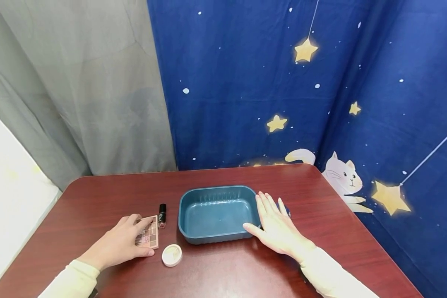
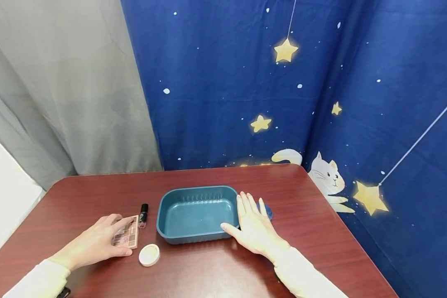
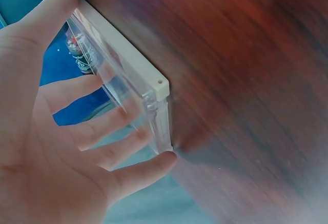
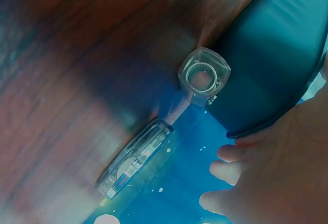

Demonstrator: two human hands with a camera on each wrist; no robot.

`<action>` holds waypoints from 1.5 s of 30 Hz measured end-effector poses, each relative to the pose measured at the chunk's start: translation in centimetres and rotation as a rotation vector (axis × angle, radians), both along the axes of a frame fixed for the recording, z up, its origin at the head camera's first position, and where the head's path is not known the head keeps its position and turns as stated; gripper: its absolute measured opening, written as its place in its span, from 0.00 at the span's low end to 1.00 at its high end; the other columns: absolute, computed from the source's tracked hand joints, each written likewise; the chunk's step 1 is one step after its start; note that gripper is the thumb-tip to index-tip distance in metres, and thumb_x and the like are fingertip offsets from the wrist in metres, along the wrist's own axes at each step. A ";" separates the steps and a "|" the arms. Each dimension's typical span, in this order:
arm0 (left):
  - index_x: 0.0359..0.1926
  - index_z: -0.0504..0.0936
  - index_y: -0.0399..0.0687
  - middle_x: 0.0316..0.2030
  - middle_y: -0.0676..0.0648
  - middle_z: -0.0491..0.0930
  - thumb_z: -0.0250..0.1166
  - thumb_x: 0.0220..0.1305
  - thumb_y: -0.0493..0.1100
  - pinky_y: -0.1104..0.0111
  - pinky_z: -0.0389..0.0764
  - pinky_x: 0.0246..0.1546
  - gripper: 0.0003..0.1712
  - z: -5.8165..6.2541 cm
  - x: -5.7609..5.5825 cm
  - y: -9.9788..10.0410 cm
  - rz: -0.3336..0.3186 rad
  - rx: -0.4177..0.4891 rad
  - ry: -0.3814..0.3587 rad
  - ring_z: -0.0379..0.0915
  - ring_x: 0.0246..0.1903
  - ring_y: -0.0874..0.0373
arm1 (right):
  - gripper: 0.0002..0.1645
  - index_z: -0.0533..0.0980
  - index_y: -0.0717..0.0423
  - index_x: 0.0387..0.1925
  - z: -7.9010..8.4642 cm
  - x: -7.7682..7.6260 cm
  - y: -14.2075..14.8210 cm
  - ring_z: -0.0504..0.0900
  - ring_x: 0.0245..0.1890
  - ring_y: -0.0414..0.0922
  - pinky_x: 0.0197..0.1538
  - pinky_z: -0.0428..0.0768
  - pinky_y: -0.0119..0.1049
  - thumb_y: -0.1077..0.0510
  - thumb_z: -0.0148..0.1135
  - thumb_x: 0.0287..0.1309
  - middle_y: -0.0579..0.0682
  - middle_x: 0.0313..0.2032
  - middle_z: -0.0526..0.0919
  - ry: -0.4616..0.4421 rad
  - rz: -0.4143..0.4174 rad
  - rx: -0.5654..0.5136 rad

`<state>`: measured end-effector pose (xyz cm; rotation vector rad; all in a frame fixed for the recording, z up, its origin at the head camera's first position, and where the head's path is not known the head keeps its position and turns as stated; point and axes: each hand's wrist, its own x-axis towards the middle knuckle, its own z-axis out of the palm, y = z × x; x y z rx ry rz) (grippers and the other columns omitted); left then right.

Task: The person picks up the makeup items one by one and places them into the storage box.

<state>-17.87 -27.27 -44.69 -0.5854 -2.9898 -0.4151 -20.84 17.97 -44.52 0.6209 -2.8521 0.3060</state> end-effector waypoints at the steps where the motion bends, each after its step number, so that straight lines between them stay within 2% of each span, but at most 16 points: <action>1: 0.67 0.76 0.49 0.53 0.44 0.72 0.76 0.44 0.71 0.52 0.79 0.45 0.53 0.0 0.0 0.0 0.001 0.002 -0.003 0.67 0.53 0.46 | 0.63 0.53 0.61 0.78 0.0 0.0 0.0 0.50 0.77 0.54 0.73 0.41 0.61 0.17 0.41 0.61 0.57 0.77 0.54 -0.001 0.000 -0.002; 5: 0.67 0.75 0.50 0.53 0.45 0.72 0.75 0.45 0.72 0.53 0.79 0.44 0.53 -0.2 0.1 0.1 0.020 -0.001 -0.011 0.67 0.53 0.47 | 0.63 0.53 0.61 0.78 -0.1 0.0 0.0 0.50 0.77 0.54 0.73 0.42 0.62 0.17 0.41 0.61 0.57 0.77 0.54 -0.003 0.001 -0.001; 9: 0.68 0.75 0.51 0.54 0.46 0.72 0.75 0.45 0.72 0.53 0.80 0.43 0.52 -0.4 0.1 0.1 0.029 -0.010 0.011 0.67 0.54 0.48 | 0.63 0.52 0.61 0.78 0.0 -0.1 0.1 0.50 0.77 0.54 0.73 0.42 0.63 0.17 0.40 0.61 0.56 0.77 0.53 -0.004 0.000 0.005; 15: 0.66 0.76 0.52 0.52 0.46 0.72 0.76 0.44 0.71 0.51 0.80 0.42 0.51 0.0 -0.1 0.2 0.005 -0.005 0.067 0.67 0.53 0.47 | 0.63 0.52 0.60 0.78 0.0 -0.1 0.1 0.48 0.77 0.53 0.73 0.40 0.62 0.17 0.41 0.60 0.56 0.77 0.53 -0.011 -0.003 -0.008; 20: 0.66 0.76 0.52 0.52 0.47 0.72 0.77 0.44 0.70 0.51 0.79 0.42 0.51 0.4 -0.2 0.4 -0.004 -0.006 0.084 0.67 0.53 0.47 | 0.63 0.52 0.60 0.78 0.1 0.0 0.1 0.48 0.77 0.53 0.73 0.40 0.62 0.17 0.41 0.60 0.56 0.77 0.53 -0.019 -0.005 -0.011; 37: 0.68 0.74 0.50 0.55 0.44 0.72 0.75 0.47 0.69 0.47 0.79 0.45 0.51 1.5 -0.1 0.7 0.021 -0.012 0.052 0.67 0.54 0.45 | 0.64 0.51 0.60 0.78 0.2 -0.1 0.1 0.47 0.78 0.53 0.73 0.39 0.61 0.17 0.41 0.60 0.55 0.78 0.51 -0.025 0.004 -0.012; 45: 0.68 0.75 0.50 0.55 0.44 0.72 0.75 0.46 0.71 0.46 0.79 0.45 0.52 1.7 0.0 0.9 0.017 -0.012 0.077 0.67 0.55 0.44 | 0.63 0.52 0.61 0.78 0.1 -0.1 0.1 0.49 0.77 0.53 0.73 0.41 0.61 0.17 0.41 0.60 0.56 0.77 0.53 -0.018 0.005 -0.010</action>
